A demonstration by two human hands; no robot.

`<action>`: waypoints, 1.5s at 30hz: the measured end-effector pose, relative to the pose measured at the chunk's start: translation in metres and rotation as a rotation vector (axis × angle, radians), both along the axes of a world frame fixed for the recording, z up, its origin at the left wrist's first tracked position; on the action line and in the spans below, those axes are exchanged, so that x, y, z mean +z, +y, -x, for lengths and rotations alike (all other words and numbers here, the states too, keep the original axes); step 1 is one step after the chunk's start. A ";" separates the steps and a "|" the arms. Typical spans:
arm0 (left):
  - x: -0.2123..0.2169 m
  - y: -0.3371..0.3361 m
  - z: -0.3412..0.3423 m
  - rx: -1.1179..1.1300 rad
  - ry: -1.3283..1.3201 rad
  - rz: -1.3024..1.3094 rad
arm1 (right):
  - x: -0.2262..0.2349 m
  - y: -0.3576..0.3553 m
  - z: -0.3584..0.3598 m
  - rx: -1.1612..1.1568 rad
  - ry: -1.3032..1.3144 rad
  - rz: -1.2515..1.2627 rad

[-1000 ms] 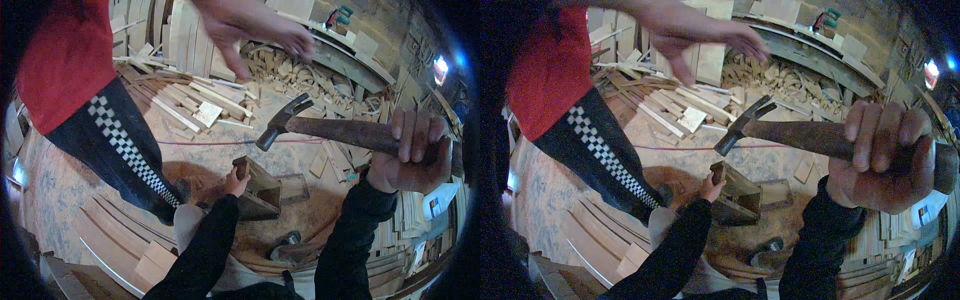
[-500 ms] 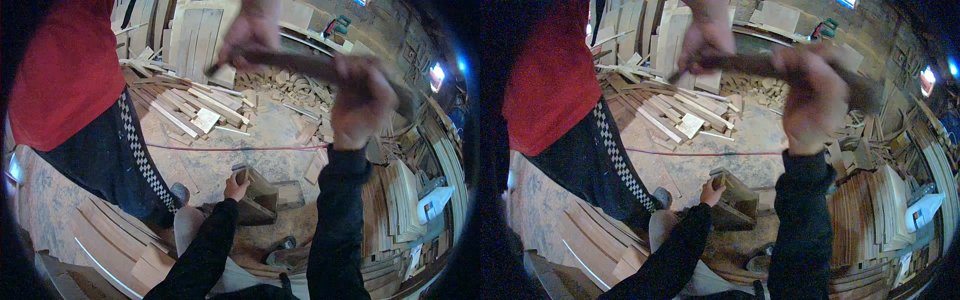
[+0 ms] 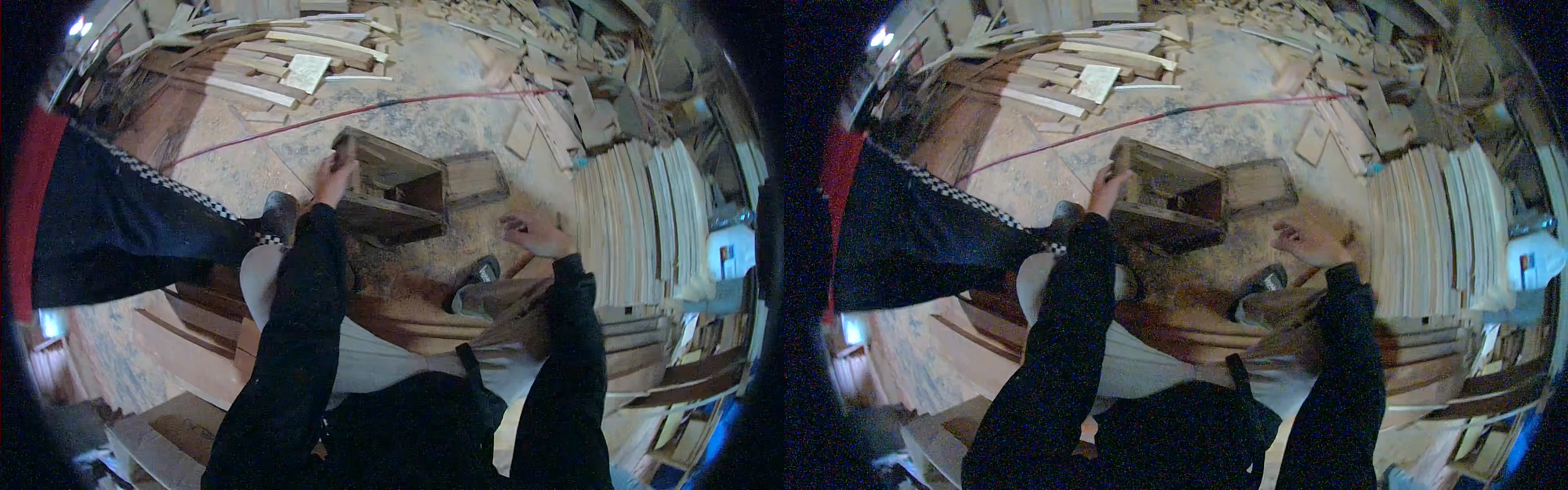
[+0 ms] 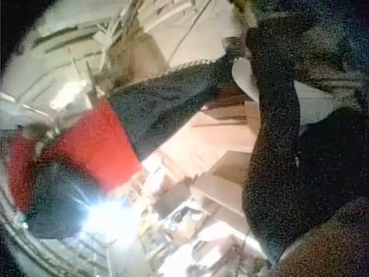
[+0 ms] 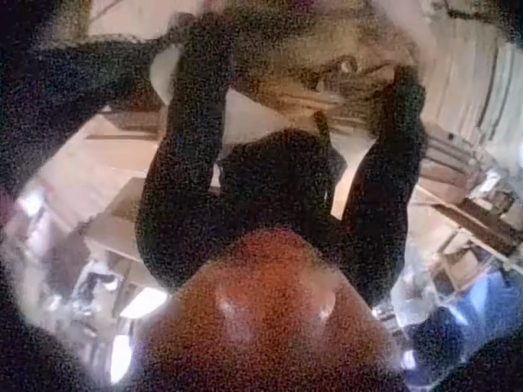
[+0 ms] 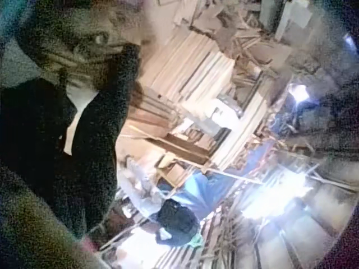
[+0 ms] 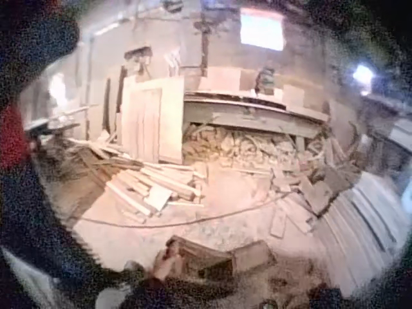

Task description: Assemble or repair a small wooden box-like object using a hammer.

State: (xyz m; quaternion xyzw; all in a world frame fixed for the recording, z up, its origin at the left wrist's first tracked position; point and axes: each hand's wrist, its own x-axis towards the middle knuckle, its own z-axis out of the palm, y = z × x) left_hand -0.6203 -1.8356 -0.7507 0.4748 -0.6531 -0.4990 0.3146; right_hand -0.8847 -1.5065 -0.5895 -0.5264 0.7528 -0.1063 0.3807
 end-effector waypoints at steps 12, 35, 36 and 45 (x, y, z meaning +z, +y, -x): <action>0.030 0.013 -0.010 -0.081 0.083 -0.207 | -0.036 0.032 0.016 -0.270 -0.071 0.277; 0.036 0.020 0.003 0.011 0.014 -0.214 | -0.134 -0.022 0.036 -0.367 -0.177 0.312; 0.041 0.015 -0.001 0.030 -0.022 -0.186 | -0.157 -0.035 0.032 -0.351 -0.171 0.322; 0.025 0.047 0.017 0.005 0.008 -0.131 | -0.281 -0.091 -0.018 -1.052 -0.527 0.549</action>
